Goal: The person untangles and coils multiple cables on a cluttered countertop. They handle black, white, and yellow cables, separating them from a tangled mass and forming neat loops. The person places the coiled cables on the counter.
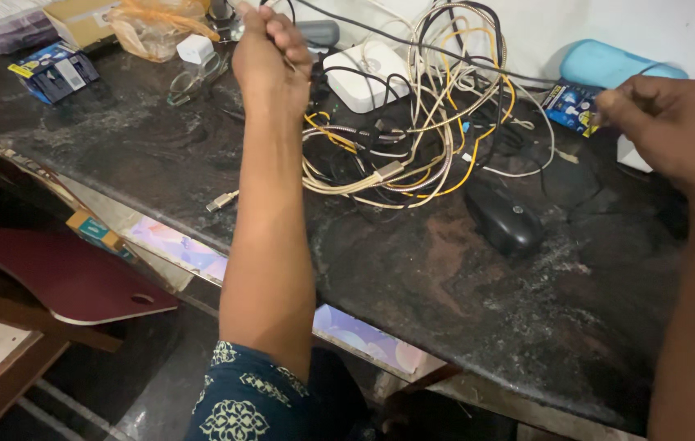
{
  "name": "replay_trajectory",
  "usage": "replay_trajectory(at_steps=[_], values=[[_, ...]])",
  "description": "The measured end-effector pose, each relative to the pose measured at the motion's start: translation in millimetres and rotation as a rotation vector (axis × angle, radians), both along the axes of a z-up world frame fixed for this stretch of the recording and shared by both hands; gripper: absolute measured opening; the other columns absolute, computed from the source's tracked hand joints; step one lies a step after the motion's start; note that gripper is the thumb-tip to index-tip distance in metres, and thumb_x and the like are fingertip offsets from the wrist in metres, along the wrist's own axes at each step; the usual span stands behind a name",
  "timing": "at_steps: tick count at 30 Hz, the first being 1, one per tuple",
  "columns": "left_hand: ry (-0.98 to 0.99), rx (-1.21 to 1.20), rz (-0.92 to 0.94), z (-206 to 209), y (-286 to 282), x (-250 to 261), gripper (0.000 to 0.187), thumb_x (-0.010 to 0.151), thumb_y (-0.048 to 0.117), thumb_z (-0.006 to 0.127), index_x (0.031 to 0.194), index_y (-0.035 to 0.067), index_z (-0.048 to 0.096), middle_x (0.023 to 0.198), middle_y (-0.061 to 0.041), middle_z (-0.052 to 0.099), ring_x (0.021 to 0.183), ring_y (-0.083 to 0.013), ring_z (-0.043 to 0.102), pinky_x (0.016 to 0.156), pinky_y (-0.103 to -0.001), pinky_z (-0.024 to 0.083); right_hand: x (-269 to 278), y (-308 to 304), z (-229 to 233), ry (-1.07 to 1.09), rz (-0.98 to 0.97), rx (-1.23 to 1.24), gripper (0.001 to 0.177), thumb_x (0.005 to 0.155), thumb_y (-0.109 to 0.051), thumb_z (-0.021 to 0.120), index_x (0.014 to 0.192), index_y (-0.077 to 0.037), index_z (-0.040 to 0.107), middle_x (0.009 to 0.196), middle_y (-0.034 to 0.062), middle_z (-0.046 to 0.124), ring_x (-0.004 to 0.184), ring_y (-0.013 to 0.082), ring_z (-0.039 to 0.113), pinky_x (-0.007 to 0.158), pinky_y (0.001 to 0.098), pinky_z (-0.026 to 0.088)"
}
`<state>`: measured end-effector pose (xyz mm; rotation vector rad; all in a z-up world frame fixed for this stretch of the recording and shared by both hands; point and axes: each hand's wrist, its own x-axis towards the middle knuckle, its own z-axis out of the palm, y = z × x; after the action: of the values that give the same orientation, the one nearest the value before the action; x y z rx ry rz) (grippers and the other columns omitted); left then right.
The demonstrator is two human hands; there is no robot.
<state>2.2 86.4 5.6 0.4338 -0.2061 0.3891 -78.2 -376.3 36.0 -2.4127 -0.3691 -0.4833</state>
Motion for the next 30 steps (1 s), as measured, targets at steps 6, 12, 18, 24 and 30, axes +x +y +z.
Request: replay_trajectory(at_steps=[6, 12, 18, 24, 30], values=[[-0.67, 0.506, -0.107, 3.0, -86.2, -16.5, 0.029, 0.115, 0.022, 0.057, 0.094, 0.002, 0.059, 0.087, -0.008, 0.063, 0.083, -0.0172, 0.06, 0.081, -0.032, 0.05, -22.3, 66.1, 3.0, -0.185, 0.113, -0.36, 0.031, 0.105, -0.039, 0.068, 0.109, -0.009, 0.077, 0.082, 0.0144, 0.07, 0.069, 0.0292, 0.064, 0.068, 0.0432, 0.05], [-0.39, 1.251, -0.136, -10.1, -168.3, -73.9, 0.025, 0.105, 0.025, 0.063, 0.11, 0.003, 0.053, 0.101, -0.011, 0.07, 0.09, -0.0219, 0.067, 0.082, -0.036, 0.056, -40.4, 97.9, 2.8, -0.278, 0.055, -0.449, 0.029, 0.1, -0.037, 0.068, 0.108, -0.011, 0.079, 0.076, 0.0173, 0.067, 0.07, 0.0372, 0.065, 0.067, 0.046, 0.05], [-0.73, 1.361, 0.215, -13.9, -144.9, -49.4, 0.02, 0.104, 0.021, 0.068, 0.112, 0.003, 0.065, 0.091, -0.006, 0.074, 0.087, -0.0142, 0.071, 0.077, -0.031, 0.056, -36.6, 81.3, 11.3, -0.017, 0.074, -0.209, 0.036, 0.088, -0.042, 0.081, 0.092, -0.006, 0.077, 0.067, 0.006, 0.066, 0.06, 0.0193, 0.06, 0.059, 0.0358, 0.048], [-0.174, 0.35, -0.353, -13.7, -62.8, 7.3, 0.01, 0.103, 0.012, 0.055, 0.098, 0.01, 0.064, 0.069, 0.007, 0.048, 0.056, -0.0062, 0.041, 0.05, -0.022, 0.033, -18.3, 32.7, 10.6, 0.081, 0.033, 0.027, 0.037, 0.095, -0.036, 0.08, 0.086, -0.001, 0.071, 0.069, 0.0004, 0.059, 0.063, 0.0109, 0.05, 0.057, 0.0311, 0.039], [0.0, -0.157, 0.028, -8.3, 4.9, 10.3, 0.029, 0.104, 0.031, 0.045, 0.095, 0.006, 0.056, 0.078, -0.003, 0.061, 0.064, -0.0133, 0.057, 0.055, -0.027, 0.043, 1.4, -12.1, 1.6, 0.096, 0.033, 0.163, 0.044, 0.105, -0.035, 0.075, 0.08, 0.001, 0.066, 0.07, 0.0008, 0.06, 0.068, 0.0118, 0.05, 0.063, 0.0286, 0.04]])
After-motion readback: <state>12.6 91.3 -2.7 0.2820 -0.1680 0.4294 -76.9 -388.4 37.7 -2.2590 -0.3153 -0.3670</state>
